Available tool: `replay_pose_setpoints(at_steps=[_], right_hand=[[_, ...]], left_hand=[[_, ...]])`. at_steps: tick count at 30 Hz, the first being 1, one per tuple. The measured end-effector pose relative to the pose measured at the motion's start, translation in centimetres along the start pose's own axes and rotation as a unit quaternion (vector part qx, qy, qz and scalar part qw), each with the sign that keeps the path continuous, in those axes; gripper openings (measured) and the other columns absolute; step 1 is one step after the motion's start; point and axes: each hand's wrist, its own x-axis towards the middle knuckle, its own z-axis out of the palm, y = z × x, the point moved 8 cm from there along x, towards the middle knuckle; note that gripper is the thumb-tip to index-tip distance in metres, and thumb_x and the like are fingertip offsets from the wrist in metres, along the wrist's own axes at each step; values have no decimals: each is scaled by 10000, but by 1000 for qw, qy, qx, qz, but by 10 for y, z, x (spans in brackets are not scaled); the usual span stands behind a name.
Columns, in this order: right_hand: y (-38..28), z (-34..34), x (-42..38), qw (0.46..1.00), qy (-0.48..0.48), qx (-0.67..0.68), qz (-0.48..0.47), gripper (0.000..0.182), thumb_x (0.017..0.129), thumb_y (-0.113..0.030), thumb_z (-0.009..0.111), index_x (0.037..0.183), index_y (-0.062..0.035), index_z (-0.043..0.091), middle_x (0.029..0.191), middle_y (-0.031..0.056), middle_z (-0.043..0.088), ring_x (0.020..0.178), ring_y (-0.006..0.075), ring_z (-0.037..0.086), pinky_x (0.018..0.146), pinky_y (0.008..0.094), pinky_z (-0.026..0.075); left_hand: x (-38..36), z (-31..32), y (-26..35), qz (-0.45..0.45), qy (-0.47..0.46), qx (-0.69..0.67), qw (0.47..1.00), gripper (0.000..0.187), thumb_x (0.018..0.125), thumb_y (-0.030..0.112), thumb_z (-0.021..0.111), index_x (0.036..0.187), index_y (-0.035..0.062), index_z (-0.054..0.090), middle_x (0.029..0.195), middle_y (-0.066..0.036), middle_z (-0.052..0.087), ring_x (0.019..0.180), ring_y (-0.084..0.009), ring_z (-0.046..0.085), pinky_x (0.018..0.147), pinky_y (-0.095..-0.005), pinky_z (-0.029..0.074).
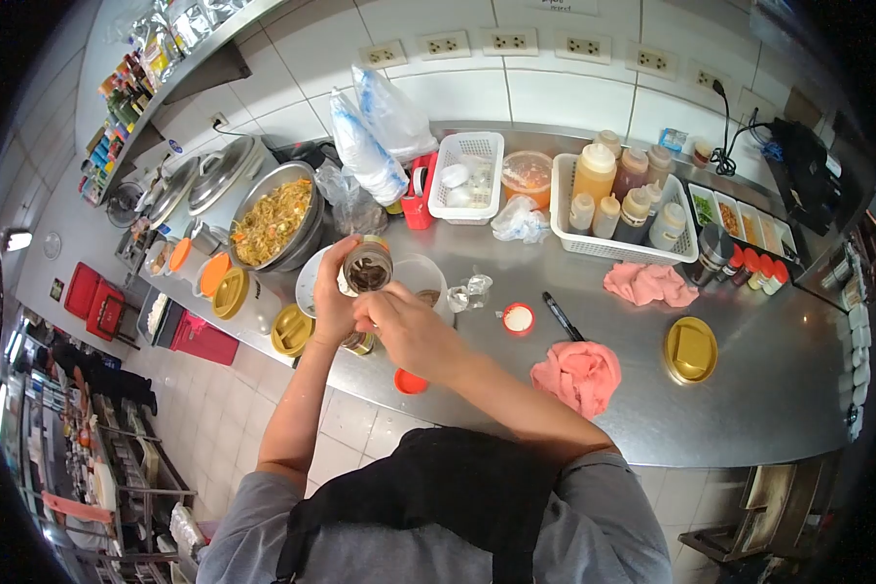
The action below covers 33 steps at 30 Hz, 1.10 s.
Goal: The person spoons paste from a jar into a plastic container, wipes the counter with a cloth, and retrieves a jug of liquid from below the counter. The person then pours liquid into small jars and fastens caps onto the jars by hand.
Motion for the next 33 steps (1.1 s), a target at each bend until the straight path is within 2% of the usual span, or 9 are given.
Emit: replay_pose_setpoints(at_steps=[2, 8, 10, 16, 19, 22, 25, 29, 33], right_hand=[[3, -2, -2, 1000, -22, -7, -8, 138, 888, -3, 619, 997, -34, 540, 953, 90, 619, 919, 301, 595, 790, 404, 493], [4, -16, 3, 999, -27, 18, -5, 92, 903, 7, 583, 977, -21, 537, 984, 110, 632, 948, 306, 602, 802, 408, 500], [10, -13, 4, 999, -17, 36, 22, 54, 918, 24, 567, 958, -9, 554, 1076, 128, 675, 990, 308, 625, 833, 402, 513], [20, -7, -6, 999, -26, 12, 24, 70, 925, 1, 596, 981, -15, 557, 1091, 121, 679, 979, 317, 635, 845, 397, 518], [14, -12, -3, 1000, -12, 0, -20, 77, 918, 1, 608, 971, -11, 555, 1077, 118, 681, 972, 315, 635, 825, 391, 524], [17, -3, 5, 993, -94, -57, -34, 92, 904, 5, 625, 967, -2, 558, 1072, 120, 679, 978, 312, 636, 800, 378, 541], [29, 4, 0, 992, -92, -81, -43, 117, 910, 21, 622, 1011, 5, 565, 1076, 132, 683, 947, 292, 661, 780, 363, 555], [54, -17, -10, 992, 109, 41, 52, 101, 1013, -61, 527, 1054, 26, 559, 1087, 153, 693, 903, 240, 692, 785, 344, 567], [92, -10, -30, 912, 257, 244, 209, 281, 1088, -193, 405, 1084, 49, 546, 1092, 193, 685, 894, 233, 696, 815, 326, 574]], left_hand=[[3, -1, -8, -1, -30, 9, 999, 747, 626, 24, 854, 1297, 70, 531, 1320, -130, 607, 1207, -323, 596, 1023, -392, 484], [12, -7, -3, -24, -130, 8, 991, 736, 629, -3, 819, 1306, 69, 538, 1306, -132, 609, 1203, -324, 594, 1032, -385, 475], [12, -5, -1, -22, -140, 15, 990, 738, 626, -7, 811, 1309, 68, 541, 1298, -133, 611, 1201, -322, 595, 1034, -387, 473], [16, -10, -2, -16, -143, 29, 989, 732, 621, -13, 798, 1304, 62, 545, 1286, -135, 610, 1191, -326, 596, 1020, -390, 478], [22, -10, 4, 1, -166, 41, 985, 710, 625, -17, 795, 1287, 59, 548, 1267, -137, 611, 1176, -333, 597, 1003, -395, 484], [25, -5, 7, 11, -203, 43, 978, 688, 628, -20, 792, 1267, 60, 550, 1253, -137, 609, 1173, -341, 592, 995, -404, 487], [29, -4, 12, 41, -215, 62, 974, 683, 624, -20, 791, 1257, 66, 550, 1254, -134, 605, 1185, -348, 577, 994, -413, 486], [30, -2, 10, 57, -181, 75, 979, 680, 614, -17, 791, 1244, 68, 549, 1253, -132, 604, 1198, -356, 560, 1003, -425, 478], [28, 3, 8, 44, -142, 103, 984, 682, 608, -11, 796, 1237, 58, 542, 1258, -133, 603, 1185, -363, 561, 1013, -433, 468]])
